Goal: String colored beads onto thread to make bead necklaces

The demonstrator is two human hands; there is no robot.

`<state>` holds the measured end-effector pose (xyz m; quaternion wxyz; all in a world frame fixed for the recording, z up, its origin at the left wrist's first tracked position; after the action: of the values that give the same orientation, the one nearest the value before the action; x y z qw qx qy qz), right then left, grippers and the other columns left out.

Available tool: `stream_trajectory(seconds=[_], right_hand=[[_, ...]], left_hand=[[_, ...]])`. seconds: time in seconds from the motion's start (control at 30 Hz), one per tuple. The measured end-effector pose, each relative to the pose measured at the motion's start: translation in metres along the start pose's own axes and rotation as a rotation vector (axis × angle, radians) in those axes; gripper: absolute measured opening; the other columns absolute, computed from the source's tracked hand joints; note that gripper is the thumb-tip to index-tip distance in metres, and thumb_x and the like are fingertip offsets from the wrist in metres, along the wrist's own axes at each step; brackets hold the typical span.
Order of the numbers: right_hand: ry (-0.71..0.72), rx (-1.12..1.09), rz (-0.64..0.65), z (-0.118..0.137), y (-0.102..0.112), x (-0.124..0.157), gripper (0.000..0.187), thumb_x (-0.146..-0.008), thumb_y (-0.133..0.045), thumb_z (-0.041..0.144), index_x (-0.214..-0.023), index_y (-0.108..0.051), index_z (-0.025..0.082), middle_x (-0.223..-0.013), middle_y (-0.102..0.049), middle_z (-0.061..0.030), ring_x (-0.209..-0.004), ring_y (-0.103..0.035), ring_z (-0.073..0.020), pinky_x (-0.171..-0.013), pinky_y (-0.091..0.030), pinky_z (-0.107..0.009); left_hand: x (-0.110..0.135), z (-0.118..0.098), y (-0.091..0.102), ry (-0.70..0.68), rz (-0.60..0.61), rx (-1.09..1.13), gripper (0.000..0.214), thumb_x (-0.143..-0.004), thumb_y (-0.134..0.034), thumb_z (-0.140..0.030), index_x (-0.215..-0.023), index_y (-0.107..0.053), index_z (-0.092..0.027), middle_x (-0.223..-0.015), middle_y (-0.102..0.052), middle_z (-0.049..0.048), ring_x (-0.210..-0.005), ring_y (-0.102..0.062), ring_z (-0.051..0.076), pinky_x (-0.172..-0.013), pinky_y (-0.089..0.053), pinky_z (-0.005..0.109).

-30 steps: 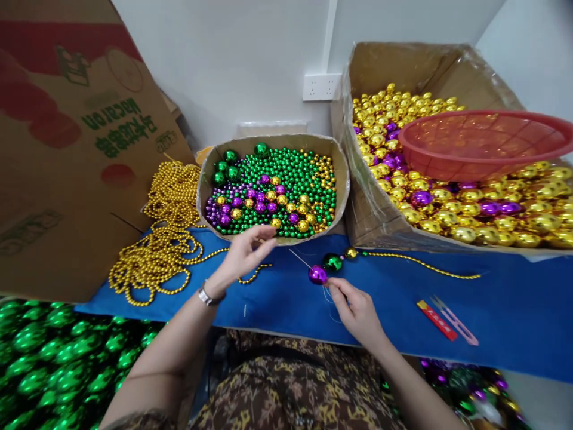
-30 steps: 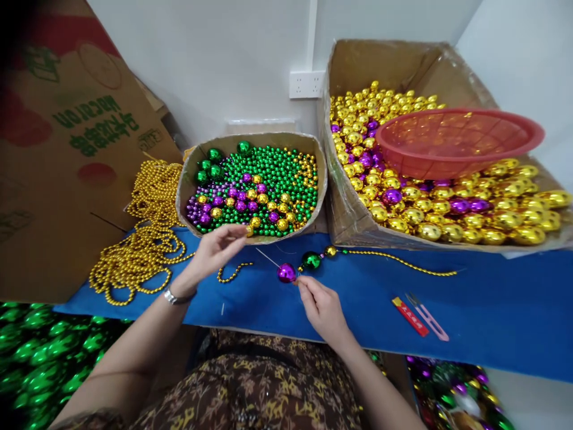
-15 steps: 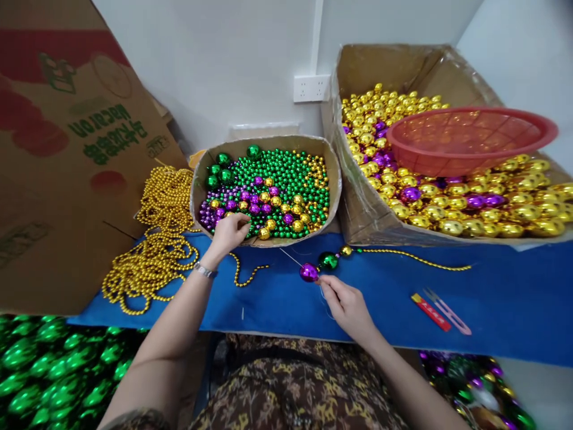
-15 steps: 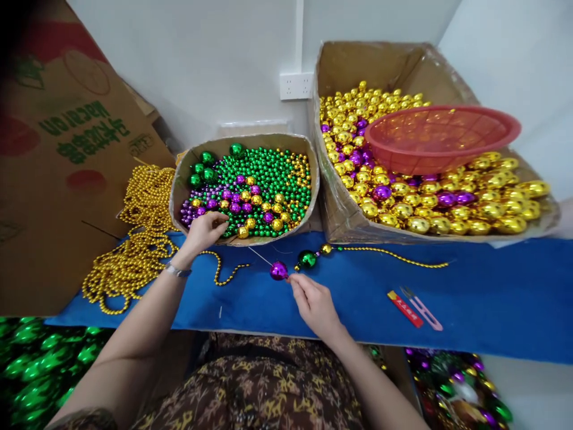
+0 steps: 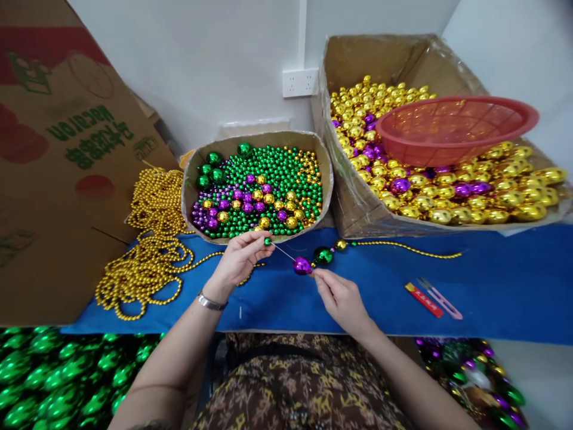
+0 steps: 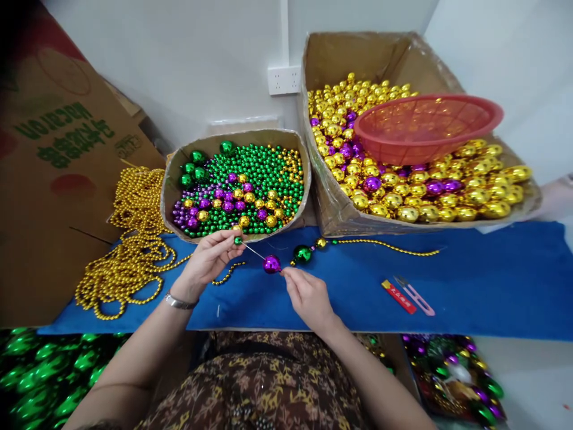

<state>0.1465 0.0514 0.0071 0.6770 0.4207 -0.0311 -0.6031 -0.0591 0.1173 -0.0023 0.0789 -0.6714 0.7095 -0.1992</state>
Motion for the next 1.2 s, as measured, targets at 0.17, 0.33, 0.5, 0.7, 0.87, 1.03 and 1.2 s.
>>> stream_trajectory(seconds=[0.17, 0.33, 0.5, 0.7, 0.87, 1.03, 1.2], right_hand=[[0.014, 0.031, 0.018, -0.002, -0.001, 0.002, 0.025, -0.097, -0.041, 0.024, -0.104, -0.065, 0.019, -0.092, -0.074, -0.0071, -0.083, -0.071, -0.0178, -0.077, -0.057, -0.028], [0.003, 0.009, 0.041, -0.003, -0.003, 0.003, 0.025, -0.096, -0.043, 0.024, -0.105, -0.066, 0.02, -0.093, -0.074, -0.0067, -0.083, -0.071, -0.0178, -0.078, -0.057, -0.028], [0.001, 0.012, 0.044, -0.004, -0.003, 0.004, 0.026, -0.097, -0.042, 0.025, -0.106, -0.066, 0.02, -0.092, -0.074, -0.0067, -0.084, -0.071, -0.0182, -0.078, -0.057, -0.028], [0.027, 0.056, 0.036, -0.005, -0.007, 0.006, 0.026, -0.097, -0.041, 0.024, -0.106, -0.065, 0.02, -0.092, -0.074, -0.0064, -0.082, -0.071, -0.0182, -0.076, -0.056, -0.028], [0.026, 0.039, 0.015, -0.004, -0.01, 0.005, 0.026, -0.098, -0.04, 0.024, -0.104, -0.065, 0.019, -0.092, -0.074, -0.007, -0.082, -0.071, -0.0179, -0.077, -0.055, -0.028], [-0.086, -0.038, 0.014, -0.014, -0.003, 0.004, 0.023, -0.098, -0.042, 0.026, -0.102, -0.064, 0.02, -0.092, -0.073, -0.0063, -0.078, -0.07, -0.0166, -0.075, -0.054, -0.025], [-0.089, -0.038, 0.004, -0.013, -0.003, 0.002, 0.025, -0.098, -0.041, 0.026, -0.102, -0.065, 0.02, -0.091, -0.073, -0.0063, -0.078, -0.07, -0.0171, -0.075, -0.054, -0.025]], left_hand=[[0.003, -0.006, -0.001, -0.045, -0.008, -0.069, 0.024, -0.07, -0.08, -0.026, -0.091, -0.076, -0.015, -0.089, -0.075, 0.008, -0.071, -0.07, 0.014, -0.069, -0.058, 0.024], [0.004, -0.008, 0.002, -0.078, -0.01, -0.131, 0.024, -0.071, -0.079, -0.027, -0.092, -0.076, -0.016, -0.093, -0.075, 0.0084, -0.071, -0.069, 0.014, -0.069, -0.058, 0.025], [0.003, -0.007, 0.002, -0.076, 0.007, -0.143, 0.024, -0.071, -0.079, -0.027, -0.092, -0.076, -0.016, -0.093, -0.075, 0.008, -0.071, -0.068, 0.013, -0.07, -0.057, 0.025], [0.007, -0.011, -0.003, -0.144, 0.018, -0.305, 0.024, -0.074, -0.077, -0.03, -0.093, -0.074, -0.016, -0.092, -0.074, 0.0074, -0.073, -0.066, 0.013, -0.07, -0.055, 0.025], [0.011, -0.021, -0.023, -0.242, 0.126, -0.545, 0.031, -0.076, -0.074, -0.032, -0.103, -0.07, -0.017, -0.099, -0.072, 0.0089, -0.083, -0.065, 0.016, -0.073, -0.053, 0.026], [-0.016, -0.057, -0.011, -0.46, -0.086, -1.153, 0.036, -0.087, -0.059, -0.039, -0.115, -0.064, -0.016, -0.108, -0.067, 0.0128, -0.091, -0.063, 0.022, -0.084, -0.049, 0.034], [-0.063, -0.036, -0.01, -0.283, -0.073, -1.814, 0.041, -0.087, -0.058, -0.04, -0.118, -0.061, -0.014, -0.104, -0.066, 0.018, -0.105, -0.058, 0.034, -0.084, -0.047, 0.04]])
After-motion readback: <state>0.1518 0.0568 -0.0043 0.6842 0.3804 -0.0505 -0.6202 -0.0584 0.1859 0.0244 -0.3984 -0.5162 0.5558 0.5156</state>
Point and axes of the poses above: each hand's wrist, its own x-axis away from the middle knuckle, its own y-axis out of the back of the hand, z = x × y, the point moved 10 cm from there along -x, towards the middle knuckle
